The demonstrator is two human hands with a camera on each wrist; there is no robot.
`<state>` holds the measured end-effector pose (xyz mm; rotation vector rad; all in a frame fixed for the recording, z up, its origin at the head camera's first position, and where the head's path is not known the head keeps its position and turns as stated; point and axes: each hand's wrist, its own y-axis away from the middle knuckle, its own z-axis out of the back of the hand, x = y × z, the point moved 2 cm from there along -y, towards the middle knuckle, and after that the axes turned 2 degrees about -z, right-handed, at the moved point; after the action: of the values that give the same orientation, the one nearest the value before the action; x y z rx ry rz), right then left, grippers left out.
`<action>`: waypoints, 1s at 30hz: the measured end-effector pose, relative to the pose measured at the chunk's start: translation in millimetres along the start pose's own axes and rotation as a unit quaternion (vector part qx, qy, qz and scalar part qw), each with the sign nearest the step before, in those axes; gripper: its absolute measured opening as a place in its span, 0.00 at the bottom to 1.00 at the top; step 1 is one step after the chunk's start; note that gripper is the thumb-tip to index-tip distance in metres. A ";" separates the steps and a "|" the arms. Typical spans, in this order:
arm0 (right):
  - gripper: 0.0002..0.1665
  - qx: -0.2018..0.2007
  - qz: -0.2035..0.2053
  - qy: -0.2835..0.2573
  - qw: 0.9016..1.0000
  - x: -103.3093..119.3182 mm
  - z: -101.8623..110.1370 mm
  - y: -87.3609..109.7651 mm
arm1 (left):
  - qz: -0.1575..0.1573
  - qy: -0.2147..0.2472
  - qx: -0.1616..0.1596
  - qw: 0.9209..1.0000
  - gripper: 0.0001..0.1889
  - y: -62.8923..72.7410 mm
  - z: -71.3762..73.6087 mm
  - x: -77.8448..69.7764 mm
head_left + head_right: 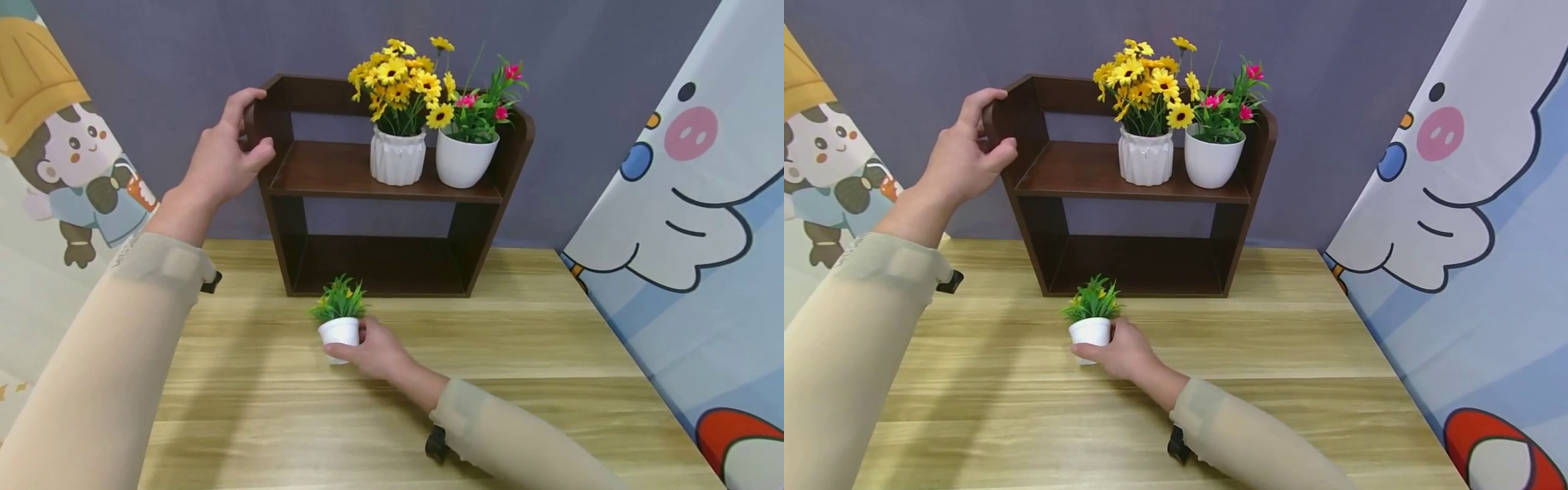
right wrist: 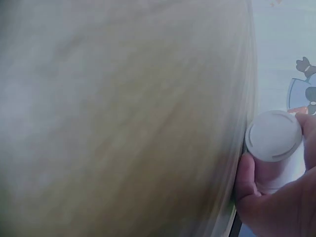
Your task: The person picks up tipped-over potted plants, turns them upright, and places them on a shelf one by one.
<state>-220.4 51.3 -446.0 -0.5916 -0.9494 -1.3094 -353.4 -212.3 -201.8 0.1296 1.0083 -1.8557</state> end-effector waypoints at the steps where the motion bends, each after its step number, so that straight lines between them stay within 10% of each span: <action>1: 0.43 0.003 0.000 -0.009 1.000 -0.3 0.7 0.3 | -0.001 -0.001 0.000 1.000 0.37 0.0 -0.2 0.4; 30: 0.52 0.021 0.045 -0.067 0.997 -4.0 20.6 -9.1 | 0.004 -0.004 0.010 1.000 0.37 1.0 0.2 0.1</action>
<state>-234.2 68.6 -440.1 -0.6876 -1.0462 -1.1784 -352.5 -212.7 -202.3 0.1376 0.9833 -1.8587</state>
